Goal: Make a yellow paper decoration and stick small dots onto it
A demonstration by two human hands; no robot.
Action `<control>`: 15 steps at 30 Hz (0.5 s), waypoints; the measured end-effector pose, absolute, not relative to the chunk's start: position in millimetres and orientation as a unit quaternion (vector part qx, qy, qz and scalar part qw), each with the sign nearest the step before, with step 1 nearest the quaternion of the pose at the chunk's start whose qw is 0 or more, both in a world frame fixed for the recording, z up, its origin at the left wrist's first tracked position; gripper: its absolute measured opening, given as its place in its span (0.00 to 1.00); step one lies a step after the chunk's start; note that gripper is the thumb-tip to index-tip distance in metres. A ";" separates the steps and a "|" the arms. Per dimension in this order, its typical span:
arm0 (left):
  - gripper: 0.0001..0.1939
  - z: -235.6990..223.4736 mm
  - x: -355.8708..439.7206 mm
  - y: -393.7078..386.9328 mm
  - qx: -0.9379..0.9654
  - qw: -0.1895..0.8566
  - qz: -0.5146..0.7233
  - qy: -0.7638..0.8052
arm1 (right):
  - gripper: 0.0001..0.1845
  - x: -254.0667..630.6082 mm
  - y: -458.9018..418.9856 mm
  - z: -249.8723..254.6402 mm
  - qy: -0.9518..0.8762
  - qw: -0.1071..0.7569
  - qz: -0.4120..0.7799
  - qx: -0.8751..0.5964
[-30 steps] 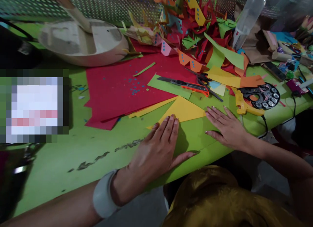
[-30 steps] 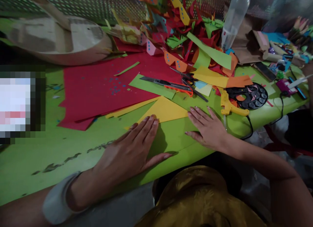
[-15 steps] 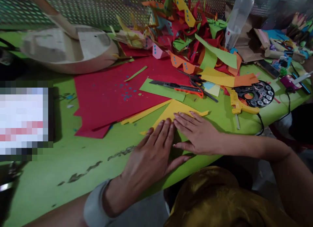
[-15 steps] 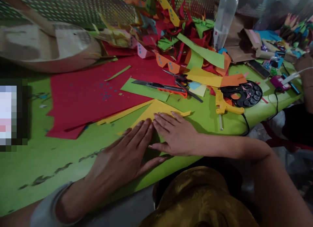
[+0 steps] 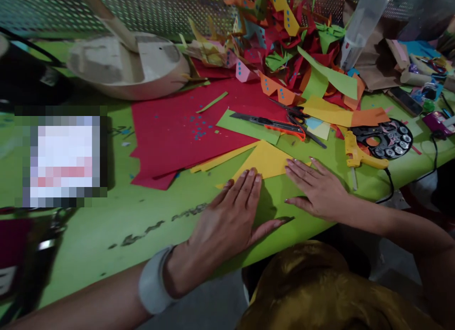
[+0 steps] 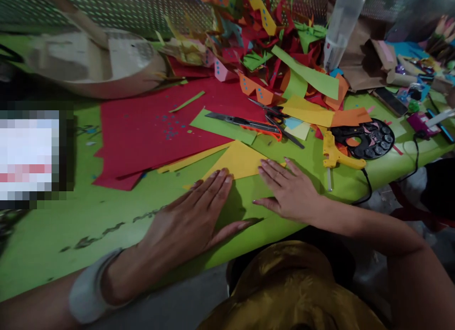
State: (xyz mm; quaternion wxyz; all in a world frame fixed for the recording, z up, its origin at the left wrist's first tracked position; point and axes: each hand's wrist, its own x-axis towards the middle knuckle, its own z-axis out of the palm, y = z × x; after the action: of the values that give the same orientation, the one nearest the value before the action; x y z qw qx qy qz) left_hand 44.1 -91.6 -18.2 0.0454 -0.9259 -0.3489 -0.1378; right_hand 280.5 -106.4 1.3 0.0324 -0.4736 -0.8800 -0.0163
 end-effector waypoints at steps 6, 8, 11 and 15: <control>0.45 -18.1 39.3 -89.6 -0.927 0.059 -0.131 -0.346 | 0.33 289.4 -108.2 -0.1 -0.877 0.046 -0.020 -0.478; 0.44 -17.7 33.5 -89.9 -0.926 0.048 -0.134 -0.350 | 0.34 289.0 -107.9 -1.1 -0.878 0.048 -0.025 -0.476; 0.42 -15.7 23.1 -91.0 -0.925 0.039 -0.135 -0.353 | 0.34 288.8 -107.8 -2.6 -0.878 0.049 -0.034 -0.474; 0.40 -10.4 11.8 -93.2 -0.923 0.067 -0.116 -0.362 | 0.33 290.1 -107.6 -4.7 -0.878 0.054 -0.032 -0.474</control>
State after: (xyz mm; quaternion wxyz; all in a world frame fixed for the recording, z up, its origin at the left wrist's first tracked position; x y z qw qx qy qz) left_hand 11.8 -93.2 -10.4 0.0671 -0.9226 -0.3615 -0.1164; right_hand 290.1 -107.6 -4.7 0.0536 -0.4740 -0.8783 -0.0320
